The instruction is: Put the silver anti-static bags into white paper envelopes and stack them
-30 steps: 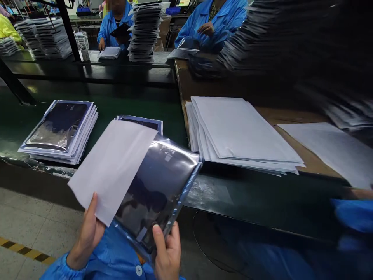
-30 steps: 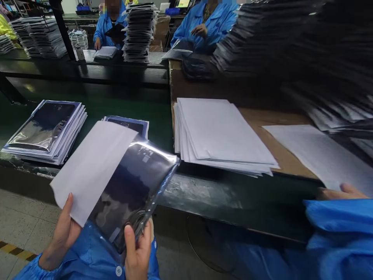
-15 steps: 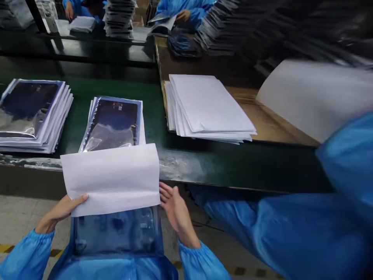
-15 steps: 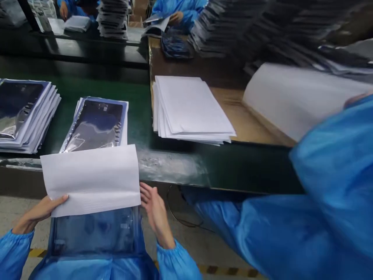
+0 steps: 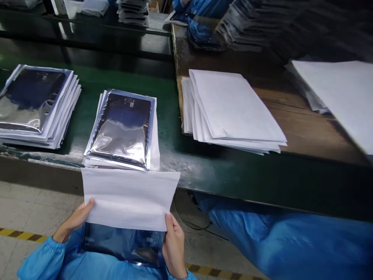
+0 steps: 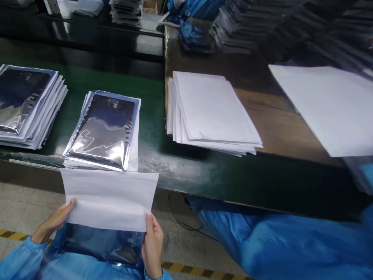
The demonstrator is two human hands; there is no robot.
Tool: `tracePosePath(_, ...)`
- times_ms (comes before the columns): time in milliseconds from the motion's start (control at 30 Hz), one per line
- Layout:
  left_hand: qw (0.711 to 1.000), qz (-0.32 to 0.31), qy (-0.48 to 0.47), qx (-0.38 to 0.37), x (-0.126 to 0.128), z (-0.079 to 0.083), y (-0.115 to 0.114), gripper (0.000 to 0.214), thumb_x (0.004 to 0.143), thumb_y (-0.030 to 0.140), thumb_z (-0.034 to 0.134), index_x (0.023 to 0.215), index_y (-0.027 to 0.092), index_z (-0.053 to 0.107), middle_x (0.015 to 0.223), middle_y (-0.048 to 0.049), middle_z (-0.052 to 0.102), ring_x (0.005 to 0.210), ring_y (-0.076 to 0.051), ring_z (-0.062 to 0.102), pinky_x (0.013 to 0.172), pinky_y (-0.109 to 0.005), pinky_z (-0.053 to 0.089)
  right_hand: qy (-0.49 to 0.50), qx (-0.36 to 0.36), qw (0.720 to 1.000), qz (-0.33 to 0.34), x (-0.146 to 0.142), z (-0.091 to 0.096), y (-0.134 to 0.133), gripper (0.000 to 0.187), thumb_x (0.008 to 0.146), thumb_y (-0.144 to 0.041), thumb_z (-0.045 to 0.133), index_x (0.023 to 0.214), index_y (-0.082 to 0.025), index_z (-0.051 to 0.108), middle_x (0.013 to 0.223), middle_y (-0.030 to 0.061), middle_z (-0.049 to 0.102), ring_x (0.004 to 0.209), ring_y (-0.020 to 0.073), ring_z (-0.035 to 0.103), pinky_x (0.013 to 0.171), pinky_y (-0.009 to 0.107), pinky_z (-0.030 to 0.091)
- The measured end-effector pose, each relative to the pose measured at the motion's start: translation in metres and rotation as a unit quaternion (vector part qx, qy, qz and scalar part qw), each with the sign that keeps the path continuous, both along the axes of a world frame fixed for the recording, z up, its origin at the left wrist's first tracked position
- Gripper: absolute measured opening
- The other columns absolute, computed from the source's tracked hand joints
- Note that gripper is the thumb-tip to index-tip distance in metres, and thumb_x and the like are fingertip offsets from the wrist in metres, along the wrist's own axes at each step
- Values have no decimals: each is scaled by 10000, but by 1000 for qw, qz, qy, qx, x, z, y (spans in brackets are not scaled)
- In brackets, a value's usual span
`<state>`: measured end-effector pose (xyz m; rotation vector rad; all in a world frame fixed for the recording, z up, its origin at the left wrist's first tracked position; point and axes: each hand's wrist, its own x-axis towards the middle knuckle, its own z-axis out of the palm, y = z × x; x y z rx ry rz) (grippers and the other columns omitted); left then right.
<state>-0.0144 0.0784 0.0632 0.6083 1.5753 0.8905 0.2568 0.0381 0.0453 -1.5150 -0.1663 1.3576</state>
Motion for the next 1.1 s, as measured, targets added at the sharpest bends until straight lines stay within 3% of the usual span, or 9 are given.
tracePosePath(167,972,-68,-133,-180,-6,1,-17,679,507,668,731,909,121,721,903,-139,760,972,-341,668,915,-411,496,-88,-69,994,-1,6,-18,-31,632,709,-593,662,1152,-144,639,999,78,739,943,278,660,729,315,543)
tracePosePath(367,960,-64,-147,-227,-15,-20,-47,740,520,668,723,1019,121,695,1036,-143,735,1018,-316,652,952,-396,469,-166,-149,974,48,17,-36,-70,683,525,-670,730,901,-100,740,843,97,758,841,313,671,687,328,541)
tracePosePath(533,950,-63,-143,-272,-18,-26,-83,744,610,651,686,1126,115,652,1088,-141,718,1035,-311,648,986,-421,439,-87,-157,979,94,29,-48,-101,554,507,-633,768,799,-162,762,790,61,757,850,291,671,726,306,528)
tracePosePath(600,951,-67,-128,-273,-19,-20,-89,733,641,651,663,1155,129,639,1126,-132,704,1073,-309,629,1004,-420,422,-38,-140,983,115,32,-49,-103,524,570,-628,743,830,-173,753,826,62,757,853,279,670,740,308,520)
tracePosePath(700,961,-125,-101,-225,-21,-8,-85,717,628,608,703,1181,160,621,1222,-114,657,1169,-308,563,1026,-408,401,39,-99,984,145,35,-46,-97,511,641,-589,727,955,-186,716,918,77,752,880,271,674,793,335,510)
tracePosePath(800,968,-184,-36,-166,-21,1,-74,671,597,507,771,1172,197,618,1275,-85,626,1214,-306,521,1047,-403,377,93,-56,975,195,39,-40,-90,600,627,-446,804,1156,-231,619,1117,91,704,1042,271,638,919,370,461)
tracePosePath(900,970,-181,26,-161,-13,1,-71,643,574,544,755,1098,187,645,1172,-94,685,1122,-338,584,984,-432,438,91,-25,965,244,44,-39,-89,704,569,-344,858,1207,-252,574,1233,96,644,1147,277,578,989,393,409)
tracePosePath(1000,969,-186,54,-152,-8,-7,-83,608,543,570,752,997,174,675,1027,-105,735,1006,-357,637,893,-436,497,74,-24,964,256,44,-43,-94,638,548,-355,863,1124,-220,625,1164,110,681,1075,291,620,957,404,439)
tracePosePath(1100,974,-175,55,-130,-13,-12,-91,563,553,558,754,973,189,687,1018,-96,739,995,-339,642,892,-415,494,60,-70,966,241,40,-46,-98,600,533,-399,860,1053,-191,645,888,98,754,772,282,700,722,395,544)
